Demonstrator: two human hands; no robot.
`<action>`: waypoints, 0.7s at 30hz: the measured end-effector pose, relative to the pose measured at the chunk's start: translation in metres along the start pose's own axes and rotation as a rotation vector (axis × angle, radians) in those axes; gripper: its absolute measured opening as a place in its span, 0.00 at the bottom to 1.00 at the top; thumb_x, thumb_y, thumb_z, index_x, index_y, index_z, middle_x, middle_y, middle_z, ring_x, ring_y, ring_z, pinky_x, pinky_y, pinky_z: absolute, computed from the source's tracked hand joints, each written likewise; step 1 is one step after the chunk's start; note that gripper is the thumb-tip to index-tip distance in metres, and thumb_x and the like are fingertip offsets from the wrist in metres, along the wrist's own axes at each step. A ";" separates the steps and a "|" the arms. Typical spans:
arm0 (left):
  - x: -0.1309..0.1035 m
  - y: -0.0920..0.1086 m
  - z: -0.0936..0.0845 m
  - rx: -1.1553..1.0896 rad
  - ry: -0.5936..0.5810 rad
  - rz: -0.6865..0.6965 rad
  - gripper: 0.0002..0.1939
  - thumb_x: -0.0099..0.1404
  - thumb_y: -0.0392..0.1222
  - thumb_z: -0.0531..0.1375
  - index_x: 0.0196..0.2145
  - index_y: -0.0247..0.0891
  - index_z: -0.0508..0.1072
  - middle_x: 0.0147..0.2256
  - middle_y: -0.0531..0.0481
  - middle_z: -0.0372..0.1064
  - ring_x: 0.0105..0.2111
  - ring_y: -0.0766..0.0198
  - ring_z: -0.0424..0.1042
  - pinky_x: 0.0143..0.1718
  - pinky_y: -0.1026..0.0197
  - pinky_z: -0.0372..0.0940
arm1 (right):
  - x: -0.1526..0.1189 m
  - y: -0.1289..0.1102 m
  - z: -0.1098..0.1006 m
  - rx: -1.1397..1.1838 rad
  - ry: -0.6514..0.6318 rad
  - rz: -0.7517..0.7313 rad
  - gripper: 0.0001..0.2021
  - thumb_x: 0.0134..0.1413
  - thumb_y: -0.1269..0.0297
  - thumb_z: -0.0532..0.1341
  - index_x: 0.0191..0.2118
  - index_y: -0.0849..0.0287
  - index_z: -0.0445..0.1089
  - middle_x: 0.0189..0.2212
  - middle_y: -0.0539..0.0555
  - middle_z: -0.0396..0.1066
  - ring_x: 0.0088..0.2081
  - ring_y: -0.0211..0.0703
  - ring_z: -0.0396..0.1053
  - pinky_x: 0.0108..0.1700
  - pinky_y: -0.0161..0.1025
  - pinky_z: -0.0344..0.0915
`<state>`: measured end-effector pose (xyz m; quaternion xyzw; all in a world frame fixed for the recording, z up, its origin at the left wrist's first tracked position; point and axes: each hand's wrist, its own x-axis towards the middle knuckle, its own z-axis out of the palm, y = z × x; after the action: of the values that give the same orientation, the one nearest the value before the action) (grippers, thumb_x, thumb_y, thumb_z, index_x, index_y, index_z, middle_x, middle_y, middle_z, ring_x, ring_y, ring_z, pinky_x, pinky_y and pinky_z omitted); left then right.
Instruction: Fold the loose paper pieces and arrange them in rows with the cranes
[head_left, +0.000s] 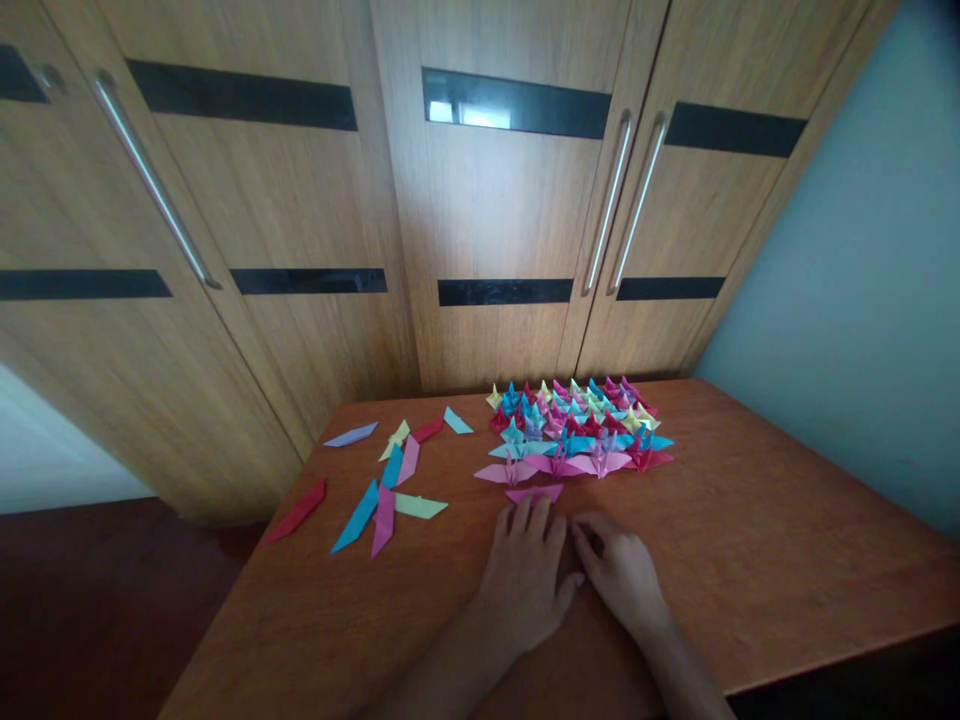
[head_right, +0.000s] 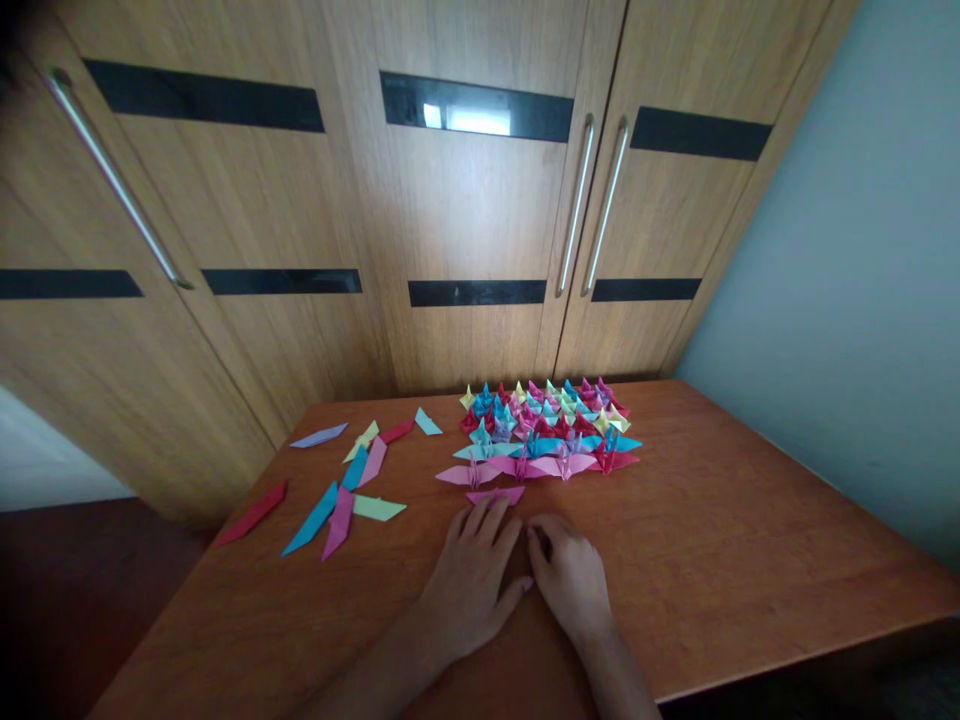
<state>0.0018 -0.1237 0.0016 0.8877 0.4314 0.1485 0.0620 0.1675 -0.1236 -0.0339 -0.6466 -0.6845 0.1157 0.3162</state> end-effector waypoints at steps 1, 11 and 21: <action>-0.001 0.000 -0.002 -0.002 0.004 -0.001 0.26 0.63 0.53 0.52 0.56 0.40 0.60 0.61 0.42 0.49 0.61 0.47 0.45 0.59 0.42 0.45 | 0.000 0.000 0.000 -0.002 0.002 -0.001 0.13 0.55 0.64 0.50 0.36 0.55 0.72 0.34 0.53 0.74 0.33 0.42 0.72 0.38 0.36 0.66; -0.034 -0.092 -0.050 0.014 0.232 -0.269 0.17 0.63 0.40 0.53 0.50 0.41 0.65 0.51 0.45 0.63 0.51 0.56 0.63 0.53 0.51 0.59 | -0.002 0.004 0.002 -0.009 -0.009 -0.003 0.13 0.57 0.60 0.50 0.36 0.54 0.71 0.34 0.52 0.74 0.33 0.43 0.71 0.36 0.36 0.65; -0.093 -0.175 -0.076 0.235 0.113 -0.588 0.18 0.65 0.48 0.48 0.45 0.38 0.68 0.43 0.44 0.65 0.47 0.53 0.65 0.48 0.54 0.60 | -0.003 0.008 0.005 -0.021 -0.017 0.001 0.13 0.56 0.60 0.51 0.37 0.54 0.72 0.35 0.52 0.74 0.34 0.42 0.72 0.38 0.36 0.66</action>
<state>-0.2077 -0.0895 0.0119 0.7165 0.6863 0.1224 -0.0245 0.1709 -0.1246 -0.0431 -0.6491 -0.6880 0.1140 0.3038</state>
